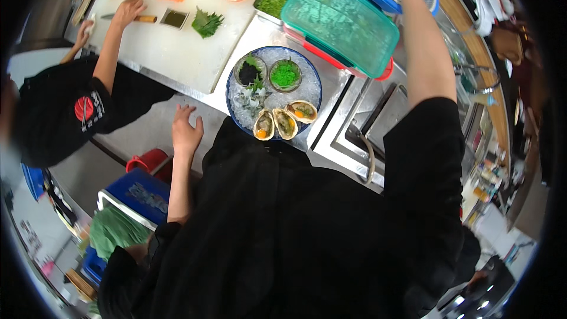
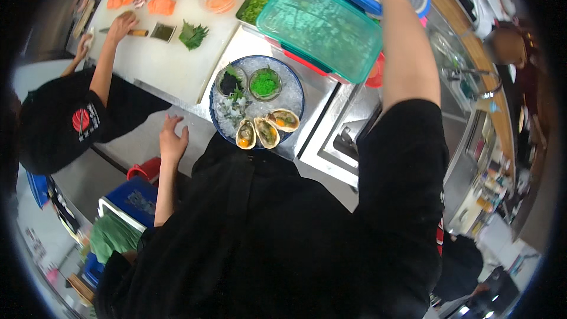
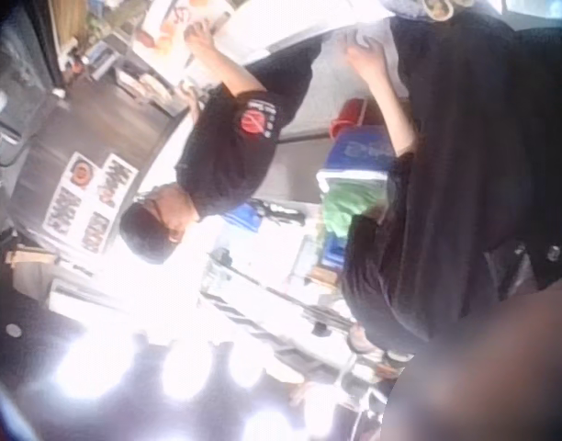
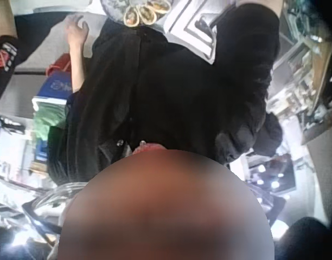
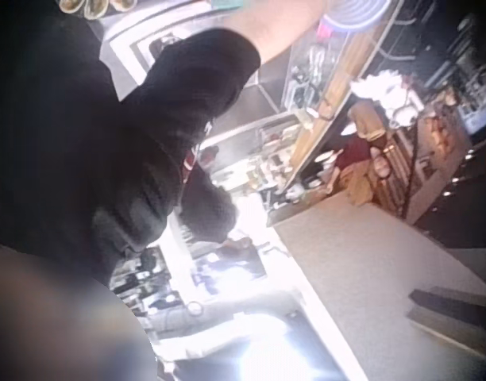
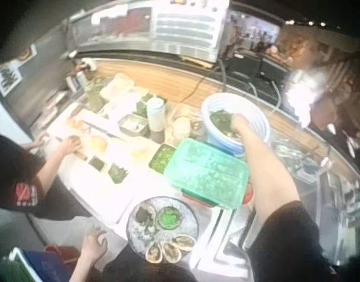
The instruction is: The person assembles a sushi dish by placing small yellow spheres into oyster shells on a bed of ice, then adds green garnish and a shiso leaf. The person handles containers of ingredients and a plate, and places the finished plate on the counter.
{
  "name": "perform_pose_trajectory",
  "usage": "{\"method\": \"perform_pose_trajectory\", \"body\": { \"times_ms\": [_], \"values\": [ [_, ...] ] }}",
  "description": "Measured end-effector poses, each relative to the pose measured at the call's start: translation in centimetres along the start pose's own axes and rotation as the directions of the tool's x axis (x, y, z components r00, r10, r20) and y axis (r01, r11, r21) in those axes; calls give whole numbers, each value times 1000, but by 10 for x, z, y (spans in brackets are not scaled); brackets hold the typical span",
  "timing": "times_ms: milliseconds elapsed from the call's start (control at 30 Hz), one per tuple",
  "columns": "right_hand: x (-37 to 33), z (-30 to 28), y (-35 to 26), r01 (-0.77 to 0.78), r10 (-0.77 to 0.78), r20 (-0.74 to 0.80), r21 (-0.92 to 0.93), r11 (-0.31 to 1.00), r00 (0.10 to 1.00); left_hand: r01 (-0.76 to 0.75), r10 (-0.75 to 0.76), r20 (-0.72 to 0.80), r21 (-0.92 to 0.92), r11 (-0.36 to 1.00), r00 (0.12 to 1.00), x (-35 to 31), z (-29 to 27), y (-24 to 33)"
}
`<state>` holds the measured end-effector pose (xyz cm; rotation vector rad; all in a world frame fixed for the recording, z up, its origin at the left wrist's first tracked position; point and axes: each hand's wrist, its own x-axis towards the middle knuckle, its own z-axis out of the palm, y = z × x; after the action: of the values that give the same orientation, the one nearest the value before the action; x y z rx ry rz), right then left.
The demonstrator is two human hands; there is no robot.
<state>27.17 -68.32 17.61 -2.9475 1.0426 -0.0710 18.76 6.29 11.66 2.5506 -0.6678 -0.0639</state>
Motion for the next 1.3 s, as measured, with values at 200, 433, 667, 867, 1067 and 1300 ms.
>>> {"method": "perform_pose_trajectory", "body": {
  "times_ms": [200,433,667,867,1067,1300],
  "values": [
    [2,-54,15,301,-342,-130,-263,917,931,197,-210,-104,-123,973,972,-8,14,27],
    [-24,-91,17,56,-88,31,549,834,996,46,-81,-163,-203,978,983,14,14,91],
    [-217,-185,-63,176,-186,-92,842,509,978,16,-62,-98,-415,910,993,19,10,134],
    [-282,-155,-91,-33,-273,132,940,339,953,-32,-11,-113,-372,928,994,8,18,138],
    [-175,-166,-43,181,-105,-147,784,594,983,-55,-8,-163,-381,923,987,6,12,126],
    [-33,-23,7,394,-382,152,-51,918,911,28,-76,-121,-357,934,990,-7,10,109]
  ]
}}
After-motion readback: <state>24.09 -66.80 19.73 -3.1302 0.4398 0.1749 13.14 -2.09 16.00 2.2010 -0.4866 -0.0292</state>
